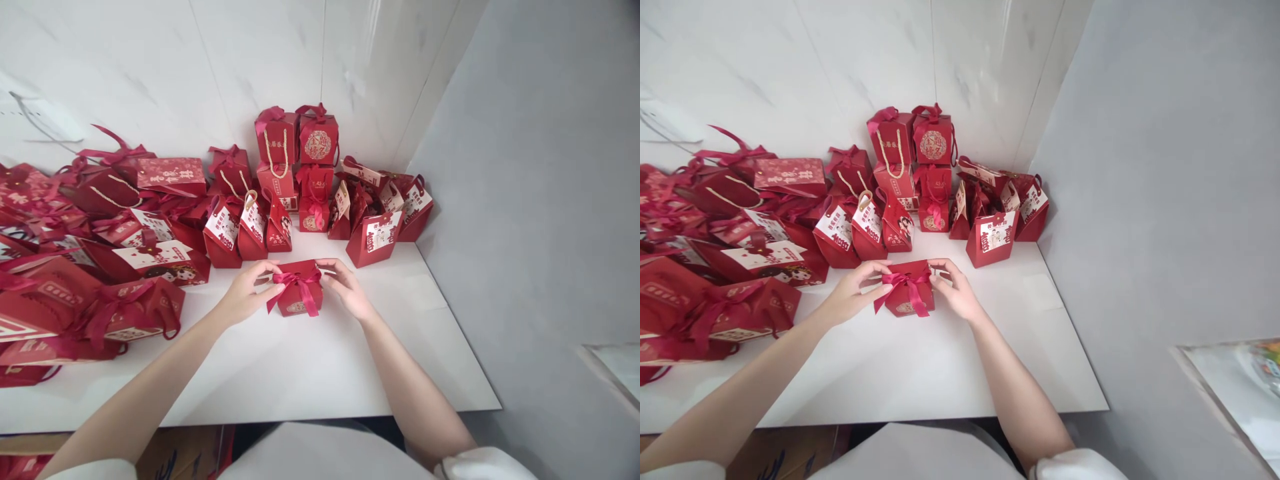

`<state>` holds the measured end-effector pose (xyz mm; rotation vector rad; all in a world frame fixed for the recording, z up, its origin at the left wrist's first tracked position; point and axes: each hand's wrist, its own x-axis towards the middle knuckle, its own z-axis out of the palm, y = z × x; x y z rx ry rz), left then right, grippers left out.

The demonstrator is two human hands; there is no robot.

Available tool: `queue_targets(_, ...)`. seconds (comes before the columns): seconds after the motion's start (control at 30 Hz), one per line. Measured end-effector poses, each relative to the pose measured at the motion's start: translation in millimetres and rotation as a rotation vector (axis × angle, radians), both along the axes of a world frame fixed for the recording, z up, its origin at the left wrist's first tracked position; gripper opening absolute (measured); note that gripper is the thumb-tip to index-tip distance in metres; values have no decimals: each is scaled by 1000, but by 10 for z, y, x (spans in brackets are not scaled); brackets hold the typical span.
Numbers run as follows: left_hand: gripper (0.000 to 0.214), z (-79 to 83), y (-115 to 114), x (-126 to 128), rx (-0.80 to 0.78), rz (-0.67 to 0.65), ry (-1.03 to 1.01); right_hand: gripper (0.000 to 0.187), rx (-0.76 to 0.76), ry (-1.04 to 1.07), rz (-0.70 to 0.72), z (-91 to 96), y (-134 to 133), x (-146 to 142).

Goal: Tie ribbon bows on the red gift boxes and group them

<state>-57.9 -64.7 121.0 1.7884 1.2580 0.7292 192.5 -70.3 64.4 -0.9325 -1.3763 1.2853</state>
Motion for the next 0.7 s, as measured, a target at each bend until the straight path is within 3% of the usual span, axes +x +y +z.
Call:
queue_targets(0.2,36,58,5,-9,-155,-90,-72,20,205,-171,-73,56,-91,-73)
queue_targets(0.3,42,71,-33,52,-145,-43,-74,17,238,-210,-94,90,-147,-113)
queue_targets(0.4,47,2,-70,131,-122,44,-48,17,288,-260,-82,109,-190,-159)
queue_targets(0.5,51,-92,-84,172,-108,63,-46,20,433,-296,-86,89,-206,-193)
queue_targets(0.63,51,-159,-63,155,-122,1,-74,28,674,-361,-194,19,-206,-205)
queue_targets(0.7,46,-172,-46,136,-127,-54,-107,30,720,-393,-206,11,-211,-210)
